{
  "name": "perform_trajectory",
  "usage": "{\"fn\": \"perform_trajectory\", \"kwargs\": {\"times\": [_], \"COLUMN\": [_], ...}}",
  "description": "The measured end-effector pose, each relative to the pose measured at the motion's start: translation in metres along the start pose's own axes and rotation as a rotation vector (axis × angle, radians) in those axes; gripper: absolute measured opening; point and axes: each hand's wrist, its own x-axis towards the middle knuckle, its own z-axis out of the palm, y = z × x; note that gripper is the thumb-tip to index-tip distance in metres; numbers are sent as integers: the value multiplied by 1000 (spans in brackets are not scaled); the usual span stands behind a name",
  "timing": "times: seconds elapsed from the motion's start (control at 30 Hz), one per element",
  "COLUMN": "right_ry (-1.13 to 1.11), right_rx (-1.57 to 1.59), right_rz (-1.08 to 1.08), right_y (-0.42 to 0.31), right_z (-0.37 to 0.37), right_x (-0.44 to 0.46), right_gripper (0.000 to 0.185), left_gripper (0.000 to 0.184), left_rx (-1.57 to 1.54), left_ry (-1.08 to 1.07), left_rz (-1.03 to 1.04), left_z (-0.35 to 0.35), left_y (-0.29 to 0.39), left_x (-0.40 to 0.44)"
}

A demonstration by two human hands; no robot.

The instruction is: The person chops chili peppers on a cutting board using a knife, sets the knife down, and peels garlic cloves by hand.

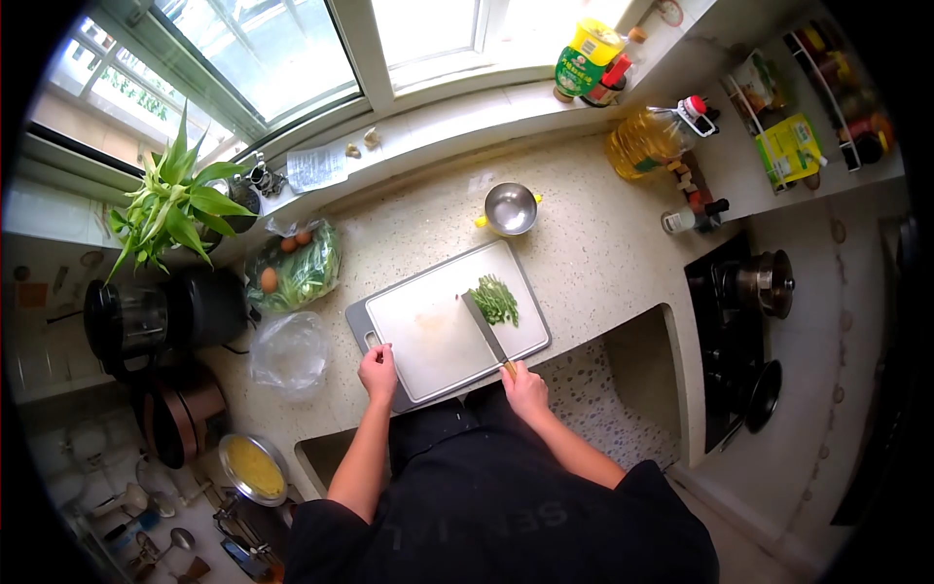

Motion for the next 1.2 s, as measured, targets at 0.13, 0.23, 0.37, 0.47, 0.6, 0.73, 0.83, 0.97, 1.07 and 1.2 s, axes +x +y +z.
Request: {"fn": "perform_trajectory", "kwargs": {"times": [0.13, 0.23, 0.37, 0.47, 0.6, 0.73, 0.83, 0.97, 1.07, 1.2], "right_ry": [-14, -9, -19, -42, -88, -34, 9, 3, -42, -70], "right_rx": [10, 63, 88, 100, 63, 61, 106, 134, 148, 133], "right_rz": [7, -32, -119, -184, -164, -80, -36, -74, -89, -86], "right_y": [10, 13, 0, -16, -24, -10, -3, -1, -8, -13], "right_z": [-3, -5, -4, 10, 18, 16, 10, 9, 16, 19], "right_x": [4, 4, 8, 14, 23, 31, 34, 28, 22, 23], "right_gripper": [36, 35, 35, 34, 34, 36, 36, 35, 35, 37], "left_gripper": [21, 20, 20, 19, 19, 19, 19, 19, 20, 20], "left_rx": [-21, -22, -46, -58, -38, -34, -35, -34, -23, -44], "left_ry": [13, 12, 20, 11, 26, 27, 40, 45, 16, 18], "left_rz": [14, 1, -11, -11, -20, -46, -34, -29, -52, -37], "left_z": [3, 3, 5, 5, -1, -5, -4, -2, -1, 3], "left_y": [-6, -5, -7, -14, -8, -2, -8, -7, -8, -14], "left_x": [0, -1, -3, -2, -5, -8, -5, -6, -5, -4]}}
